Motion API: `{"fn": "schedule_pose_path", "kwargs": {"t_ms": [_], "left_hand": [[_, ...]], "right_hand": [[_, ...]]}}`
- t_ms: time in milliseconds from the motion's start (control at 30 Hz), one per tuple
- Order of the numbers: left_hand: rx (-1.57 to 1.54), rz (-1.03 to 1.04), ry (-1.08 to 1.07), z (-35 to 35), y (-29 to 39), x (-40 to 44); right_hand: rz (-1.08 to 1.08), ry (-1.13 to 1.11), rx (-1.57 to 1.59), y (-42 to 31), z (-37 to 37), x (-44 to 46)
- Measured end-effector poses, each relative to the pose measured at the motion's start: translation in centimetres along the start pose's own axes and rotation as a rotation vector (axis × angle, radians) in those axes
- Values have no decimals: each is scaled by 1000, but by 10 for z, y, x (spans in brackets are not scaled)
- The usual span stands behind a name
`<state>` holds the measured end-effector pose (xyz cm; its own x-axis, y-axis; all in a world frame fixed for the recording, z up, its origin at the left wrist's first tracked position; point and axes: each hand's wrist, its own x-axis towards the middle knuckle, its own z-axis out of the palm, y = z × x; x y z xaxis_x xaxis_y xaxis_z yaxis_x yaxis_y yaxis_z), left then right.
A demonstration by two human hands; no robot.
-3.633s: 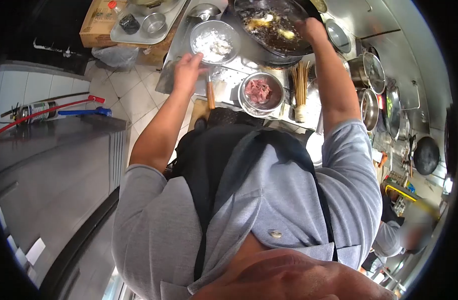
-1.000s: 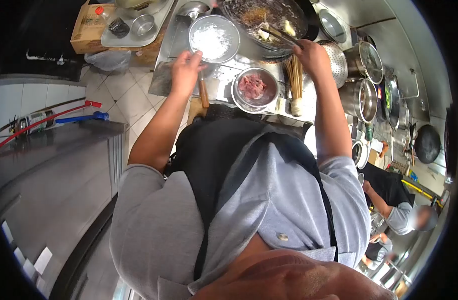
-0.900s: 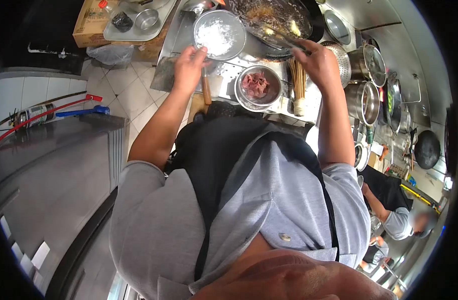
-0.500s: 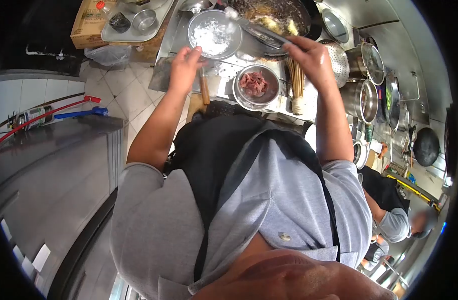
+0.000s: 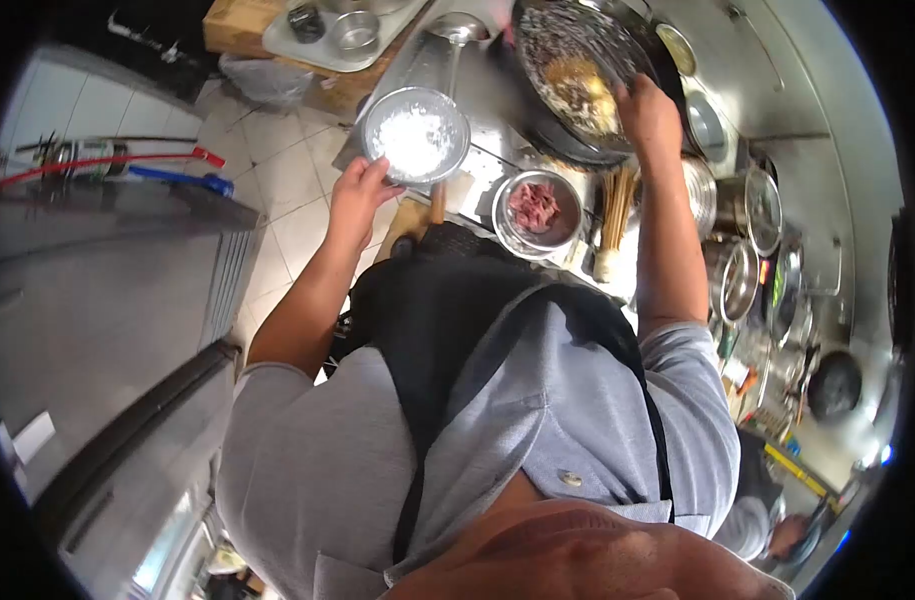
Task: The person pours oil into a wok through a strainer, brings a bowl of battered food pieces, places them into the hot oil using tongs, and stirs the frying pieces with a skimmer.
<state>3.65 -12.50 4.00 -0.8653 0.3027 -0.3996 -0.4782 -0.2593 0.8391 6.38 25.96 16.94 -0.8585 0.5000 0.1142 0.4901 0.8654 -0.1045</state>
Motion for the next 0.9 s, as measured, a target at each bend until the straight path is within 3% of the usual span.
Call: {"fn": "schedule_pose_path", "kwargs": {"t_ms": [33,100,267,333,367,433,467,500,567,700,767,833,900], "left_hand": [[-2,-42,22,-9,7,-12],[8,-7,63,-27,24,-38],[108,35,264,-79,49,-101],[120,42,351,-88,57,-126],[101,51,380,-93,57,-136],[53,91,387,-112,50,-150],[154,69,425,-117,56,-153],[248,44,448,-121,62,-152],[187,26,447,-127,61,-135],[164,23,187,-127,55,-65],[275,44,-1,-110,42,-25],[472,37,-235,-79,43,-5],[481,-15,-537,-36,35,1]], "right_hand": [[-114,29,105,-22,5,6],[-274,-135,370,-76,39,27],[-351,-305,481,-212,211,81],[-398,-444,670,-253,305,121],[-420,-457,687,-269,345,146],[-715,-339,420,-295,410,167],[-23,-640,1061,-312,361,141],[79,-640,1142,-319,321,119],[60,-497,1052,-316,270,76],[-51,-870,1228,-259,141,-56],[-118,-668,1101,-205,143,-102],[240,-701,1376,-159,119,-146],[252,-521,1206,-105,101,-188]]}}
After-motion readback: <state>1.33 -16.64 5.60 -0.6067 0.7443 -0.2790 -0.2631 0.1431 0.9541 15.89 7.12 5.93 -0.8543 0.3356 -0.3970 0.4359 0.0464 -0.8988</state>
